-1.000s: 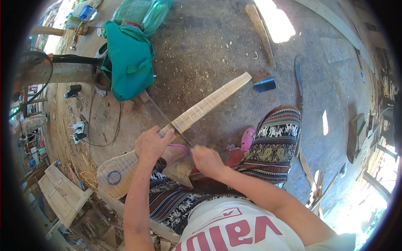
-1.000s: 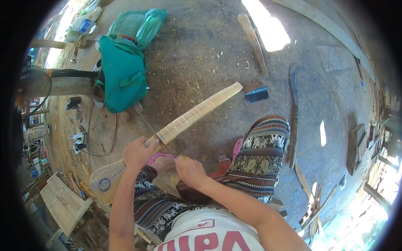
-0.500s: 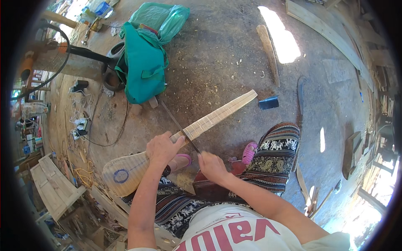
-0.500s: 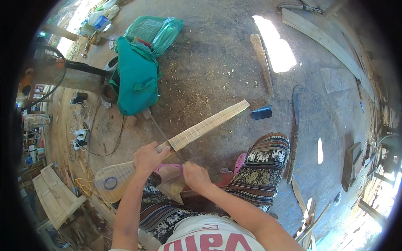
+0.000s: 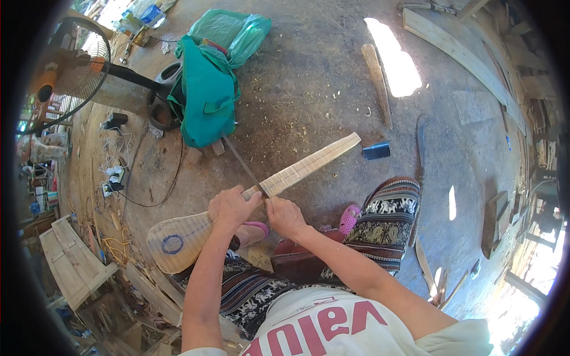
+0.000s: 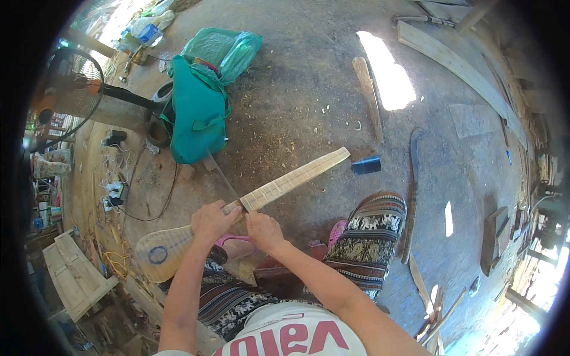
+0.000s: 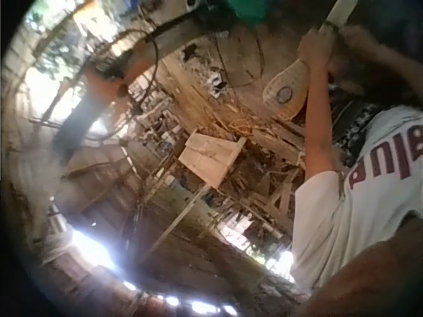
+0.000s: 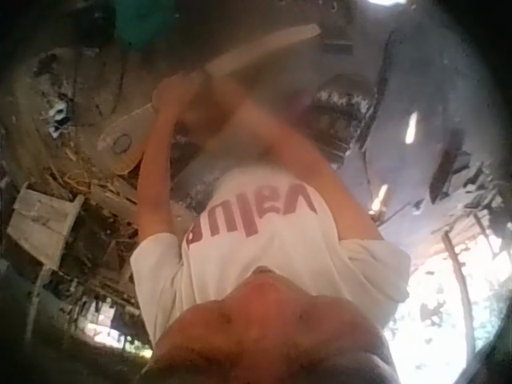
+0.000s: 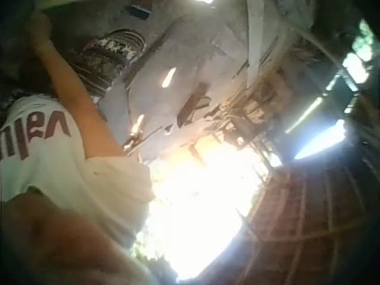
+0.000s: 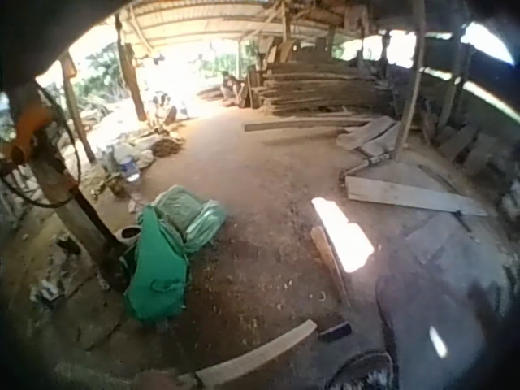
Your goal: Carving and filing a wooden musical instrument neck or similar decorative wooden object.
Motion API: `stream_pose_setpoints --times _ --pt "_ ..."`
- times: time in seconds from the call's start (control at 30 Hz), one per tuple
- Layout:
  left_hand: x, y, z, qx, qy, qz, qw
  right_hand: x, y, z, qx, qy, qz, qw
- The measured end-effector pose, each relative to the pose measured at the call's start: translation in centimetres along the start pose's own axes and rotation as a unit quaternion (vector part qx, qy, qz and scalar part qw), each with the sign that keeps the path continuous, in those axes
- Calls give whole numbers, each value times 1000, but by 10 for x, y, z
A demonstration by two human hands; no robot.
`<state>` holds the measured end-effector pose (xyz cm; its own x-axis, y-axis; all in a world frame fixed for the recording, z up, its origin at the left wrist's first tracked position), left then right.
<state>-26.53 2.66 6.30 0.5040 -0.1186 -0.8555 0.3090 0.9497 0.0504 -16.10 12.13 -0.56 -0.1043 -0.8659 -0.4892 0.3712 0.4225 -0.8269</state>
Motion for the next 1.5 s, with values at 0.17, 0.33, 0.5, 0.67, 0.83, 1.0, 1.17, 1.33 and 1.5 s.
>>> stream_pose_setpoints --times 0.17,0.33,0.5,0.67,0.83,1.0,1.17,1.33,1.5 --pt "-1 -12 4 -6 10 4 1000 2 8 52 4 -6 -6 1000" --pt "1 -6 -2 0 6 -4 1000 0 2 17 -1 16 5 1000" --pt "3 -14 3 -8 -6 1 1000 8 7 47 12 -8 -27 1000" --pt "2 -9 -3 -4 4 -5 1000 3 12 38 18 -16 -17 1000" --pt "3 -9 -3 -9 -5 -14 1000 2 5 35 14 7 -15 1000" --pt "4 -13 -1 -13 4 -9 1000 1 6 53 50 -44 7 998" --pt "6 -6 -4 -3 16 -15 1000 11 -1 8 41 -7 10 999" --pt "2 -11 -3 -4 12 -3 1000 -7 5 63 18 -28 23 999" --pt "1 3 -3 3 10 -11 1000 1 -1 2 43 -1 20 999"
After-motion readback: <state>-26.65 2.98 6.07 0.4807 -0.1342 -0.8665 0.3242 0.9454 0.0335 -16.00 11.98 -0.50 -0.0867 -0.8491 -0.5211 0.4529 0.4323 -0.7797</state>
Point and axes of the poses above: each hand's wrist, its own z-axis away from the middle knuckle, its own x-axis out of the palm, y = z × x, the point moved 8 cm from there along -z, towards the middle knuckle
